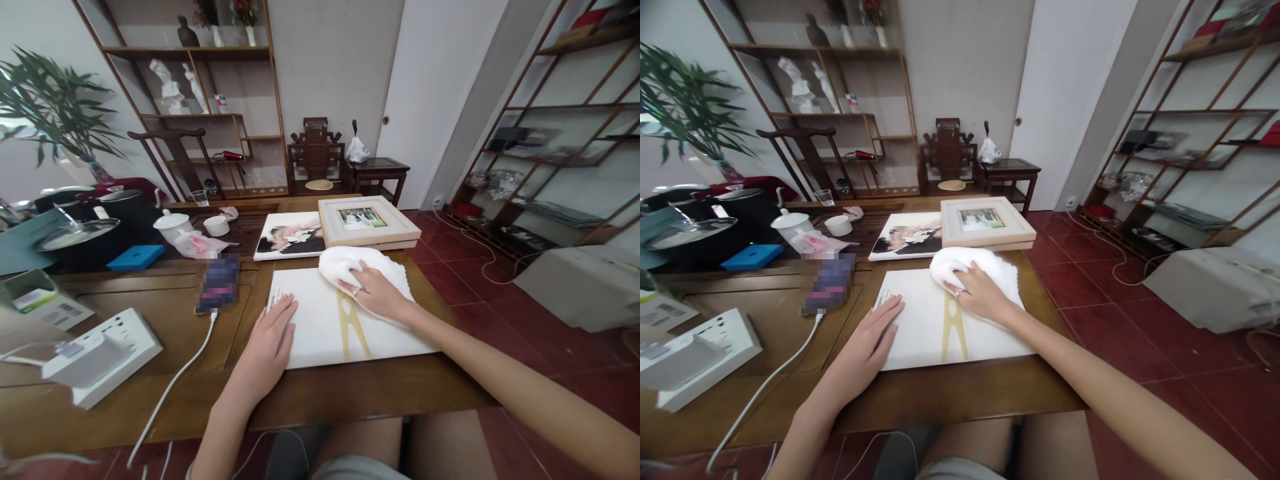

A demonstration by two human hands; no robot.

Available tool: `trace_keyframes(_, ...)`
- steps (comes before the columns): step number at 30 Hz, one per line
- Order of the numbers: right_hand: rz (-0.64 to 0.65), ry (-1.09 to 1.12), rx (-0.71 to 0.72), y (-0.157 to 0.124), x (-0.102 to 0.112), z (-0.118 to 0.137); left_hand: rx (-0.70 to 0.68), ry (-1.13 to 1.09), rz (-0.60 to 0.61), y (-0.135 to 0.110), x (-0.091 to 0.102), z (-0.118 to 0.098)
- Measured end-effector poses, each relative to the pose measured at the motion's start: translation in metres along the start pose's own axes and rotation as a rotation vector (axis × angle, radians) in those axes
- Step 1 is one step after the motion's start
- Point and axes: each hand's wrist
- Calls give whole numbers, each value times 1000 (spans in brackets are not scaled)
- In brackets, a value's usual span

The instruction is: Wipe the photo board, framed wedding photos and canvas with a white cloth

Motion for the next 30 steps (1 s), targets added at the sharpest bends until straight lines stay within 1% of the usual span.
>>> trace_keyframes(2,-19,-15,5,2,-5,6,-4,-2,-4,0,0,0)
trace_keyframes(4,-6,-24,26,-6,-7,15,-8,-5,-6,0,0,0)
trace_keyframes(7,56,-34,90,-36,-3,34,-13,-6,-11,0,-1,1)
trace_keyframes(11,183,-18,233,-81,10,61,-14,2,-12,-1,-3,2)
trace_keyframes(13,231,4,296,-94,17,68,-14,5,-12,-1,-3,1)
trace_keyframes(15,248,31,334,-98,21,69,-14,3,-13,-1,-2,1)
trace_keyframes(17,232,62,330,-92,23,62,-12,1,-15,-1,-2,1)
trace_keyframes(19,199,82,286,-78,23,52,-13,0,-15,-1,-2,1)
trace_keyframes(25,92,85,66,-18,11,21,-21,-8,-18,0,-1,0)
trace_keyframes(27,59,77,9,-1,6,16,-19,-16,-18,0,0,-1)
trace_keyframes(30,37,59,11,11,1,17,-21,-27,-27,0,1,-2)
Point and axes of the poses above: each hand's wrist, its own y-axis towards the middle knuckle, its own x-axis out of the back of the hand, z = x × y, and after that the axes turned 6 degrees about -y, right-handed
